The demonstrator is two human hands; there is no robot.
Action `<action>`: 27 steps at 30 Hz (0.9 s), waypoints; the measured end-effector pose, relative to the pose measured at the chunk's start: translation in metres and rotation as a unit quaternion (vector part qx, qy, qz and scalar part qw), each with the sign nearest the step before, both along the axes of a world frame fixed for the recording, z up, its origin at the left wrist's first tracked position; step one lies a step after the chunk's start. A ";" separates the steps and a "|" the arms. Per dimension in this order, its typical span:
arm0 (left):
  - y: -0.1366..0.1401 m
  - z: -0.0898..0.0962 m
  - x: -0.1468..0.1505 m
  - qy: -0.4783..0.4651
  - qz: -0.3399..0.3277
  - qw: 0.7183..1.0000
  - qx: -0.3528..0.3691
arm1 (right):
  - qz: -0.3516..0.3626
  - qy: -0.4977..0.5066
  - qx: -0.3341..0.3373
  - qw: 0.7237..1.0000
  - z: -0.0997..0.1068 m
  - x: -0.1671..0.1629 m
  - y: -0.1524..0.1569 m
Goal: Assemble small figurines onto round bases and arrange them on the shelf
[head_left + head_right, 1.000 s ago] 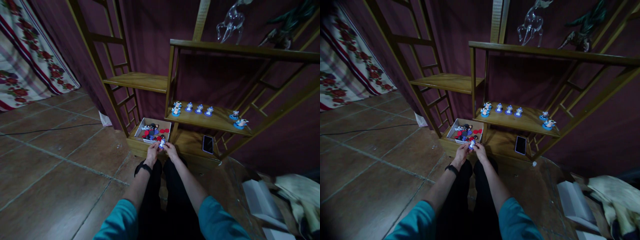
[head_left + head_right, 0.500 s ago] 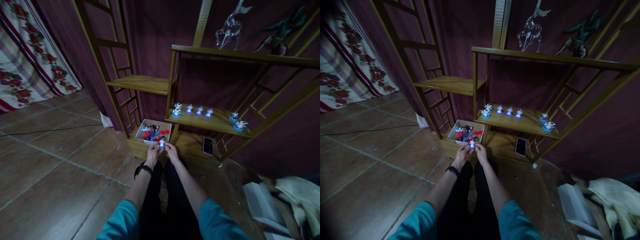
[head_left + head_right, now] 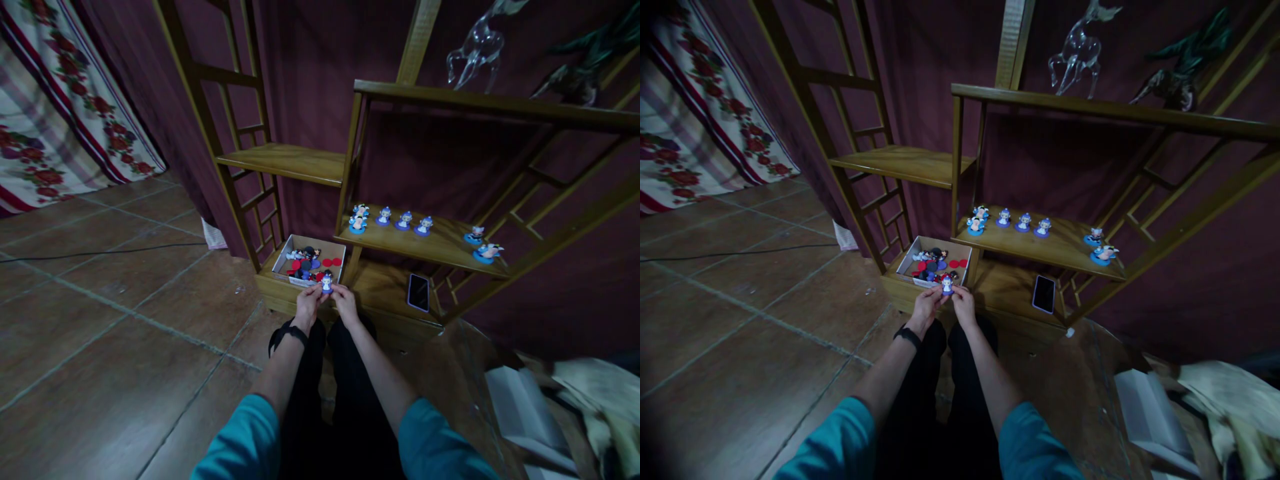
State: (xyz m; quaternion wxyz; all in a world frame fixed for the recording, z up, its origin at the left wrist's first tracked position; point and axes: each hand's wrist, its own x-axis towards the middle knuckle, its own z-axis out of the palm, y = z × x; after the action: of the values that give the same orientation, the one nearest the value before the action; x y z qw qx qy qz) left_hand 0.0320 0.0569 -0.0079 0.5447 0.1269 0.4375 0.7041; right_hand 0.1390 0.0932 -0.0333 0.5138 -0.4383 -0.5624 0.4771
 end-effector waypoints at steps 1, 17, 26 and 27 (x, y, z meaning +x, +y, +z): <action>0.000 0.000 0.000 0.000 -0.002 1.000 -0.001 | 0.001 0.001 -0.004 1.000 0.001 0.000 0.000; 0.001 -0.001 -0.003 -0.023 -0.008 1.000 0.001 | 0.025 0.051 -0.058 0.997 0.009 -0.003 -0.007; 0.002 -0.002 -0.006 -0.044 -0.027 0.999 0.002 | 0.025 0.104 -0.068 0.992 -0.004 -0.006 0.001; 0.002 -0.002 -0.006 -0.045 -0.028 0.999 0.001 | 0.029 0.111 -0.068 0.991 -0.006 -0.006 0.002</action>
State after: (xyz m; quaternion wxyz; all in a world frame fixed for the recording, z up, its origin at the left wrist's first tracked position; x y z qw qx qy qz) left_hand 0.0260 0.0589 -0.0098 0.5830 0.1083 0.4082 0.6941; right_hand 0.1331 0.0951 -0.0393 0.5280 -0.3994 -0.4808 0.5748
